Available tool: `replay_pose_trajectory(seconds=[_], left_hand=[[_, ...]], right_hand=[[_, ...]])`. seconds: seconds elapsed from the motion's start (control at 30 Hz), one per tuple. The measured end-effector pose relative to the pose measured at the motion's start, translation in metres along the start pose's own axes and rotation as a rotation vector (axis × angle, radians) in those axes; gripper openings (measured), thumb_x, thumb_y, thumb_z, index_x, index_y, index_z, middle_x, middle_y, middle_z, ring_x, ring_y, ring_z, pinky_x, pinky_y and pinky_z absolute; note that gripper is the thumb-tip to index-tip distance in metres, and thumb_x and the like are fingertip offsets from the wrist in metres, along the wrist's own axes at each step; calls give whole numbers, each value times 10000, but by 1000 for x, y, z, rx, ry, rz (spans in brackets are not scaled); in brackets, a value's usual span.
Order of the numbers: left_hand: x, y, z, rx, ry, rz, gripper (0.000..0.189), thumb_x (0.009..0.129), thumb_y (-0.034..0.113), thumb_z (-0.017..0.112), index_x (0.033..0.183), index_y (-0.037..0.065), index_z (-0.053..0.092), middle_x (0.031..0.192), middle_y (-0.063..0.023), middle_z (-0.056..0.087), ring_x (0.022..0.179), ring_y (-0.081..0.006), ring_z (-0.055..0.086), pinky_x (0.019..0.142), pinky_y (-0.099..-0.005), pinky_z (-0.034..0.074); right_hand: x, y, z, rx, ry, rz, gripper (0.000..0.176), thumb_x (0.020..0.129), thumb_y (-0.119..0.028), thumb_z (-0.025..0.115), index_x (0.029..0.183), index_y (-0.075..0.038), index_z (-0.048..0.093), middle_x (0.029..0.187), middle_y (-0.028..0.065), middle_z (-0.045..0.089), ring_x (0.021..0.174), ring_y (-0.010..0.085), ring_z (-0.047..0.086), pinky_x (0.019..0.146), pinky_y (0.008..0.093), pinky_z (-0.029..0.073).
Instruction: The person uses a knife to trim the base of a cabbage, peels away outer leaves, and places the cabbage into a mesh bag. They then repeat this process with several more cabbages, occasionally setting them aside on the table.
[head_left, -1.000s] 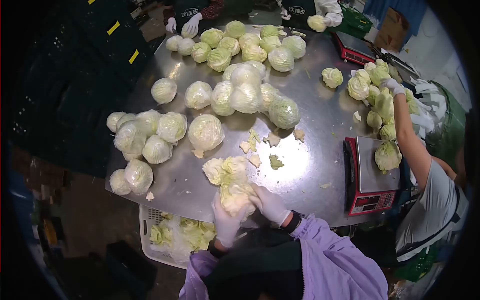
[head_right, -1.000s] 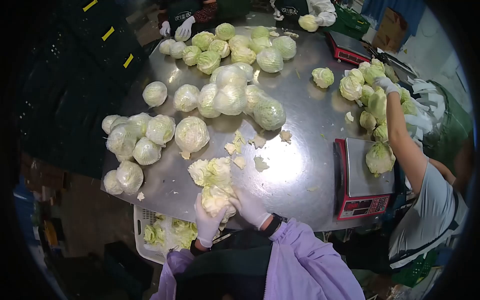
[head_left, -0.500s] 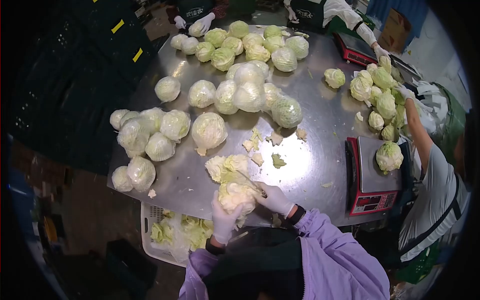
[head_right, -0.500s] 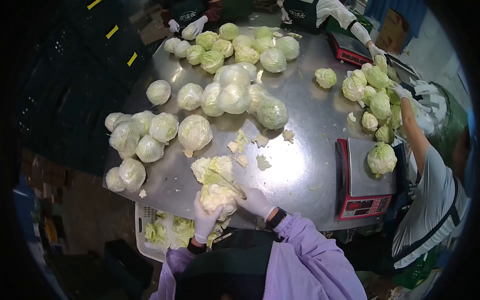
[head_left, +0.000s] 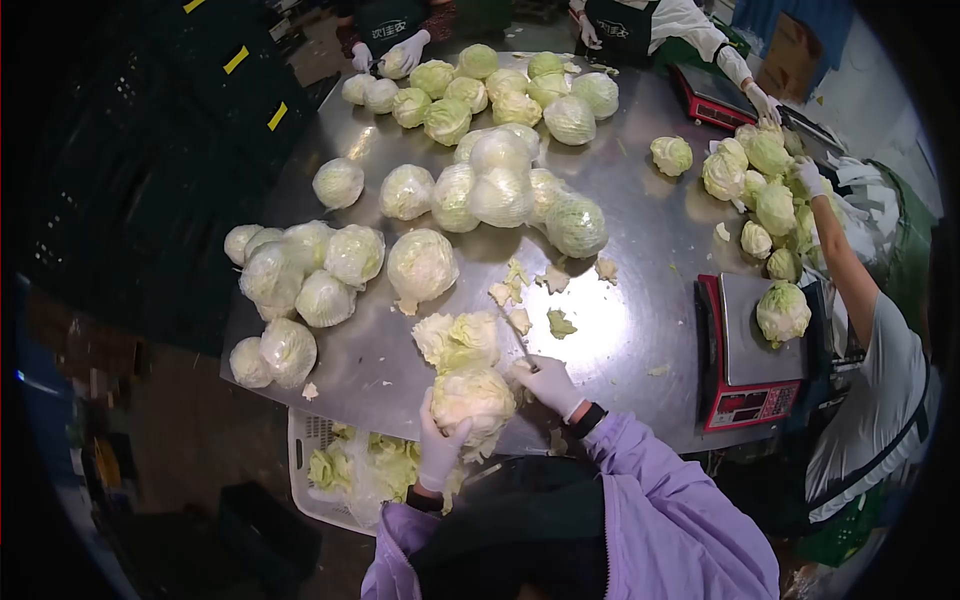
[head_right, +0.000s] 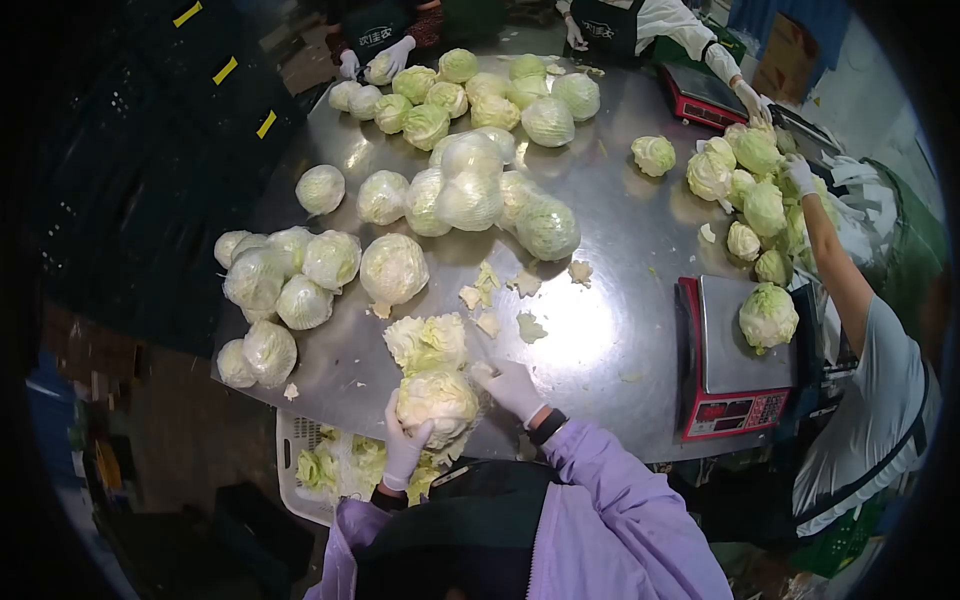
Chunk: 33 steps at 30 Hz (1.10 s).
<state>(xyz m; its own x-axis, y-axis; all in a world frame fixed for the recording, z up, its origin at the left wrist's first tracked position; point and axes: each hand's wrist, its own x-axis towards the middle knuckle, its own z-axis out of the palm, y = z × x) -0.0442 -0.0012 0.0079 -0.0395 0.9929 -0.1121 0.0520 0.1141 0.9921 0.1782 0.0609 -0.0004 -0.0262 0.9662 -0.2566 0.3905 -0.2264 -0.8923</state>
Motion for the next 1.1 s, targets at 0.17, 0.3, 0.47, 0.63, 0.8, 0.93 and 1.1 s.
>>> replay_pose_trajectory(seconds=[0.17,0.3,0.47,0.63,0.8,0.93,1.1], left_hand=[[4,-8,-13,122,17,-44,865,762,210,762,1416,-47,258,1388,-227,358,1296,-295,364,1056,-382,342],[-7,62,27,959,6,250,946,680,228,820,1416,-23,281,1415,-240,327,1314,-354,352,1081,-417,324],[7,27,-5,615,0,210,1054,596,386,854,1413,-4,314,1442,-251,292,1323,-445,283,1087,-486,293],[-6,35,4,793,-23,254,1036,609,395,840,1410,-3,315,1424,-229,324,1295,-448,309,1071,-493,309],[-15,25,14,974,-2,372,1014,610,424,829,1394,3,341,1411,-210,347,1284,-458,315,1066,-502,313],[-9,25,10,989,-42,387,973,607,429,825,1366,5,388,1389,-207,378,1276,-465,324,1052,-509,331],[-3,30,9,988,-79,427,958,603,430,821,1356,6,407,1382,-204,390,1272,-467,330,1039,-505,351]], right_hand=[[-12,-18,-16,148,-287,187,554,802,-430,687,1147,-6,595,855,150,673,626,191,645,575,319,504],[-19,-6,16,-83,-114,-315,580,782,-369,730,1214,-21,560,877,138,639,599,150,611,567,293,505],[-8,20,2,184,-360,124,484,810,-229,689,1238,-52,547,765,87,620,561,131,597,550,286,499],[-17,-15,0,-5,-296,-34,497,839,-316,643,1253,-59,546,786,147,645,700,274,642,680,373,512],[-14,-25,5,-145,-256,-18,516,828,-427,646,1147,-24,604,806,173,646,785,293,643,718,356,492],[-6,-16,3,-40,-295,48,546,815,-428,660,1179,-25,602,779,119,665,645,202,655,609,322,512],[1,-26,-7,59,-350,181,518,838,-464,621,1069,0,632,772,123,653,689,204,640,663,319,503]])
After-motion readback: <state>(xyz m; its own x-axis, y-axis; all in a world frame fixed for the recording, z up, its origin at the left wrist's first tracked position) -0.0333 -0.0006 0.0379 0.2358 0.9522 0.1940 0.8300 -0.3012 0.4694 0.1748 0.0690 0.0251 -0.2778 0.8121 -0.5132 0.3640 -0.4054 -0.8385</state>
